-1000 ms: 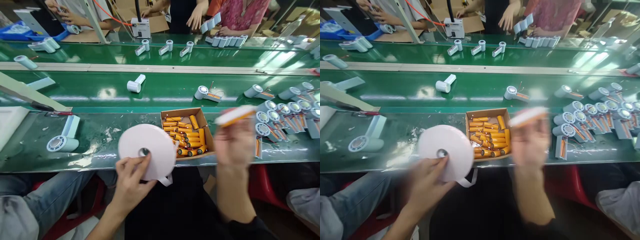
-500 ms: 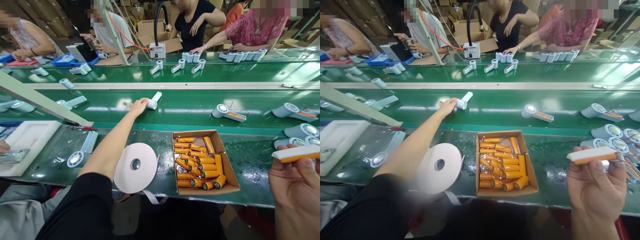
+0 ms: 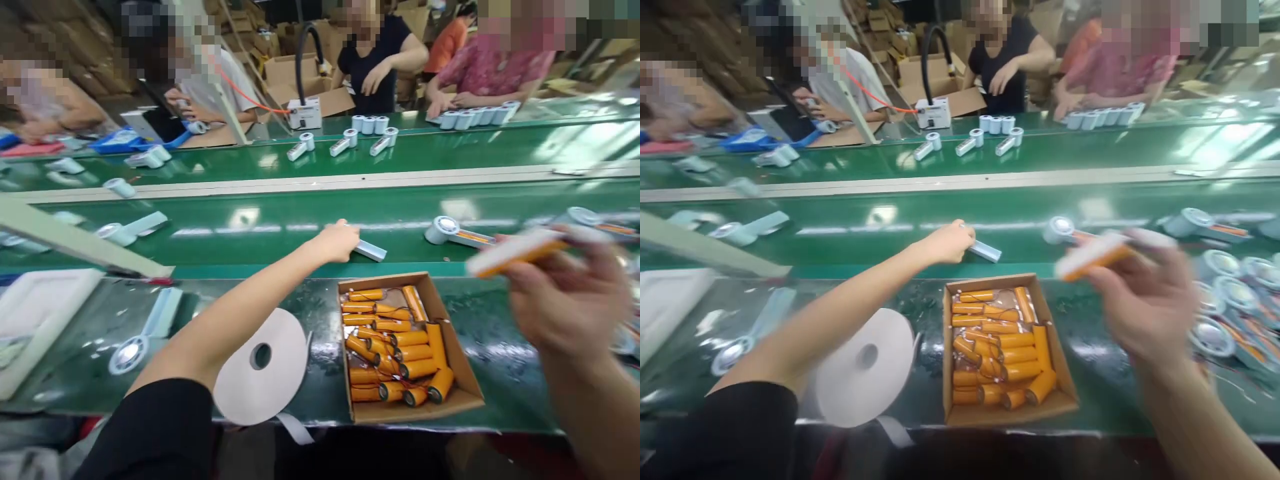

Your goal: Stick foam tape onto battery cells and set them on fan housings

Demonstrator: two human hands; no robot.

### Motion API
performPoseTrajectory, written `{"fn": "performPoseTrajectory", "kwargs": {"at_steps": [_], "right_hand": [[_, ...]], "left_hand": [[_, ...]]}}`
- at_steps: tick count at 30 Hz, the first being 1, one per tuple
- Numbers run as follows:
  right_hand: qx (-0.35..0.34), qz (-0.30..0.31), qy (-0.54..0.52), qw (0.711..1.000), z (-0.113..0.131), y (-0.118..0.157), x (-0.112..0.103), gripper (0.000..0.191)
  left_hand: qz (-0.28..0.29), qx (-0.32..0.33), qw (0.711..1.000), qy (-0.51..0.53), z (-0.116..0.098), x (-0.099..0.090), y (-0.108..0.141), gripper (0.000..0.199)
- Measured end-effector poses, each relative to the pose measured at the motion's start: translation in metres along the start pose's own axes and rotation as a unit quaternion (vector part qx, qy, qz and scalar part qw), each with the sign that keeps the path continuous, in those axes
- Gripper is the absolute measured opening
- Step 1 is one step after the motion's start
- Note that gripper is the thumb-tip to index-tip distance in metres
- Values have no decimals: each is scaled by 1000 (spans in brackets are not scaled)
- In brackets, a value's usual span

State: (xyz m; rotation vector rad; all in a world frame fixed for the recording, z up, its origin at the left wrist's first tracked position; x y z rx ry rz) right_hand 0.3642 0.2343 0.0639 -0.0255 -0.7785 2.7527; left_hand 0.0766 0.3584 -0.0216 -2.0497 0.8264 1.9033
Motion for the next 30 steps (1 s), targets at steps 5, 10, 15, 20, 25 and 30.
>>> {"fn": "performPoseTrajectory", "kwargs": {"at_steps": [5,10,15,20,25,30], "right_hand": [[30,290,28,956,-47,-30,133,32],[-11,391,226,892,-105,-33,173,31],[-114,460,369,800,-110,-22,182,28],[-130,473,419,764,-110,-23,181,25],[-130,498,449,730,-119,-21,183,27],[-129,547,488,668,-127,-17,191,37]], "left_hand": [[-12,4,999,37,19,-21,-16,17],[-26,-15,998,51,21,-15,-15,18],[-52,-32,996,62,12,-1,-26,10],[-44,-39,989,136,20,-3,-38,11],[-82,-51,967,236,27,-2,-40,16],[-131,-105,948,270,25,2,-43,11]]}}
Point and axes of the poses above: each hand's wrist, its own y-axis away from the middle knuckle, its own x-axis out of the palm, z = x × y, the point moved 9 cm from there along -y, towards the middle knuckle, and after that the axes turned 1 degree about -y, right-handed, at the moved point
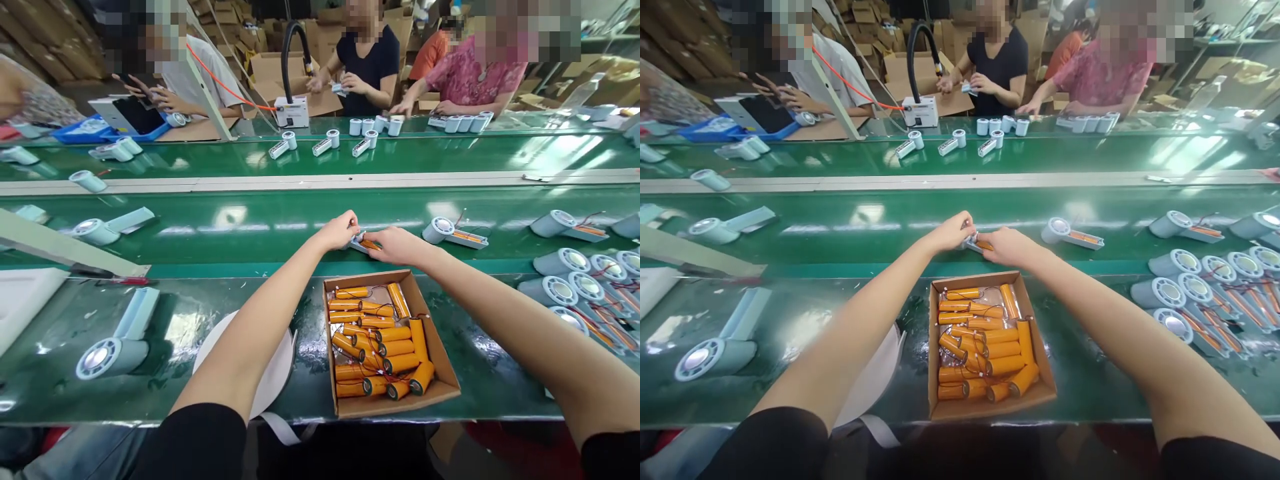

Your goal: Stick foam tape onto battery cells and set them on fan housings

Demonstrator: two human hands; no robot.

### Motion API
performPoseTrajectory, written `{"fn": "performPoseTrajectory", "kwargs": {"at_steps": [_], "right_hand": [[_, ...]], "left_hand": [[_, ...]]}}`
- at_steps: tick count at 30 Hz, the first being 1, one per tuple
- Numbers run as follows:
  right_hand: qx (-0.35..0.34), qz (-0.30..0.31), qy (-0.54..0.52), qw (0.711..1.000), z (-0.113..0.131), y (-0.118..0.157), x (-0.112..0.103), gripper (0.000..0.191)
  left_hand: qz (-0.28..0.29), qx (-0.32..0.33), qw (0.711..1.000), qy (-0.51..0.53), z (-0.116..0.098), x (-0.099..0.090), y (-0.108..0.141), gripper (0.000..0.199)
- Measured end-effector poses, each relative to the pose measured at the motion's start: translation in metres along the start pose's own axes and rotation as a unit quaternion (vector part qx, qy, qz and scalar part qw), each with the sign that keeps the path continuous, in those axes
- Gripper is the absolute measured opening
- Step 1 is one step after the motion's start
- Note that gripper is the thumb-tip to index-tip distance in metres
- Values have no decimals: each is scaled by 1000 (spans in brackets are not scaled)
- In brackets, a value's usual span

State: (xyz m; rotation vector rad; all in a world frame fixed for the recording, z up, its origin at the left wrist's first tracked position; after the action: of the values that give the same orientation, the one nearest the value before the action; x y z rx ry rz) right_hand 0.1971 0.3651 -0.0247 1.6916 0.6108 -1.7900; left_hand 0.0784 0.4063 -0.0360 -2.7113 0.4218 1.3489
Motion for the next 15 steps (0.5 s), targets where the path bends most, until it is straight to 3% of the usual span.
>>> {"fn": "performPoseTrajectory", "kwargs": {"at_steps": [6,9,14,15], "right_hand": [[-5,24,60,998,8,-10,2,34],[-4,16,83,996,4,0,-1,38],[66,-110,56,990,-29,35,-28,39],[79,-112,57,989,-33,38,-27,39]], "left_hand": [[-21,-24,999,-1,-12,6,-1,9],[-23,-26,999,9,-14,9,1,13],[-32,-24,999,35,-16,15,0,16],[-30,-20,999,36,-17,17,-2,16]]}}
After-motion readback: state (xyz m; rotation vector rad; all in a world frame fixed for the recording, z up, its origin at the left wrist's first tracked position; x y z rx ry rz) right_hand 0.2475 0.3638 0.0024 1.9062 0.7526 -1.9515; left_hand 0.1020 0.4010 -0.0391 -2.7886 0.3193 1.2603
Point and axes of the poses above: each hand's wrist, its own y-axis away from the middle knuckle, its own x-axis out of the palm, z = x × y, the point moved 9 cm from there along -y, towards the middle knuckle, and after that the axes turned 1 degree about -y, right-handed, at the moved point
